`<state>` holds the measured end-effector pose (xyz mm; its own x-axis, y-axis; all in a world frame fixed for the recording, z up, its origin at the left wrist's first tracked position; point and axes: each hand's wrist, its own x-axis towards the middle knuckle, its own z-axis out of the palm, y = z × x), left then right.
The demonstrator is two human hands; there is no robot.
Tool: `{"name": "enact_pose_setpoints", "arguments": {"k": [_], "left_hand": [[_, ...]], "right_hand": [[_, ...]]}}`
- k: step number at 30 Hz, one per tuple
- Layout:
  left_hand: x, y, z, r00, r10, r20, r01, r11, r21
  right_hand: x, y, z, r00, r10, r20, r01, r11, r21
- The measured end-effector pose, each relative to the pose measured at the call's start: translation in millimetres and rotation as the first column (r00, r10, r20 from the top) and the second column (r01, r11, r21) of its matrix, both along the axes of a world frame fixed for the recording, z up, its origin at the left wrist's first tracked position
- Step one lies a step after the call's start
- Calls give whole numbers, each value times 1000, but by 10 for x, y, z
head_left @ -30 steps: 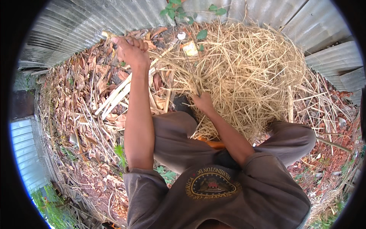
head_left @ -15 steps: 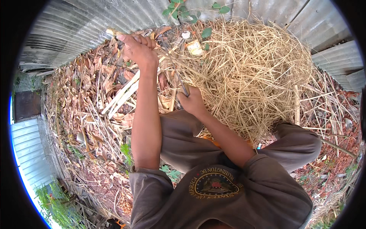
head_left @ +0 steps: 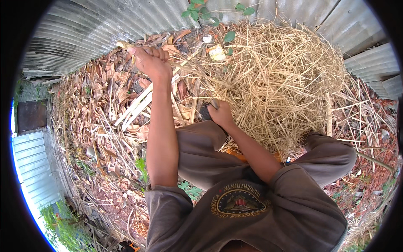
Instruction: The person sits on the ground and uses a knife to shave and sharpen a long stick. They then use a blue utility knife to further refine the stick's surface.
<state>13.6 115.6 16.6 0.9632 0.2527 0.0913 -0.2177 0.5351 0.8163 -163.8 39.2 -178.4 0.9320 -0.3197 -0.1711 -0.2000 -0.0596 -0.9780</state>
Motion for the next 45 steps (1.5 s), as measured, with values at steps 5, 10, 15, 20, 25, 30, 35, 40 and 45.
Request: {"name": "enact_pose_setpoints", "arguments": {"k": [5, 10, 15, 20, 25, 30, 35, 40, 45], "left_hand": [[108, 177, -136, 996, 92, 12, -92, 996, 12], [10, 30, -57, 999, 46, -7, -46, 999, 1], [161, 124, -86, 996, 85, 11, -85, 996, 15], [48, 88, -92, 995, 98, -19, -98, 995, 28], [116, -4, -90, 1000, 28, -3, -28, 999, -20], [46, 25, -100, 997, 69, -22, -70, 997, -23], [73, -90, 3, 1000, -14, 24, 14, 1000, 12], [104, -23, -97, 999, -1, 46, -1, 1000, 28], [61, -97, -49, 994, -34, 107, 29, 999, 41]], "right_hand": [[-72, -61, -38, 986, 6, -168, -6, 1000, 0], [18, 77, 154, 1000, 4, 28, -3, 999, -50], [-216, -169, -477, 971, -106, -213, 116, 992, 38], [-6, 45, 345, 979, 182, -87, -184, 983, -11], [-303, -282, -871, 953, -148, -263, 141, 989, -48], [-117, -22, -109, 997, 31, 73, -18, 986, -165], [-347, -419, -736, 905, -78, -417, 118, 991, 70], [-158, -249, -24, 985, 74, -153, -95, 987, -133], [-410, -242, -456, 982, -10, -187, -35, 972, -233]]}}
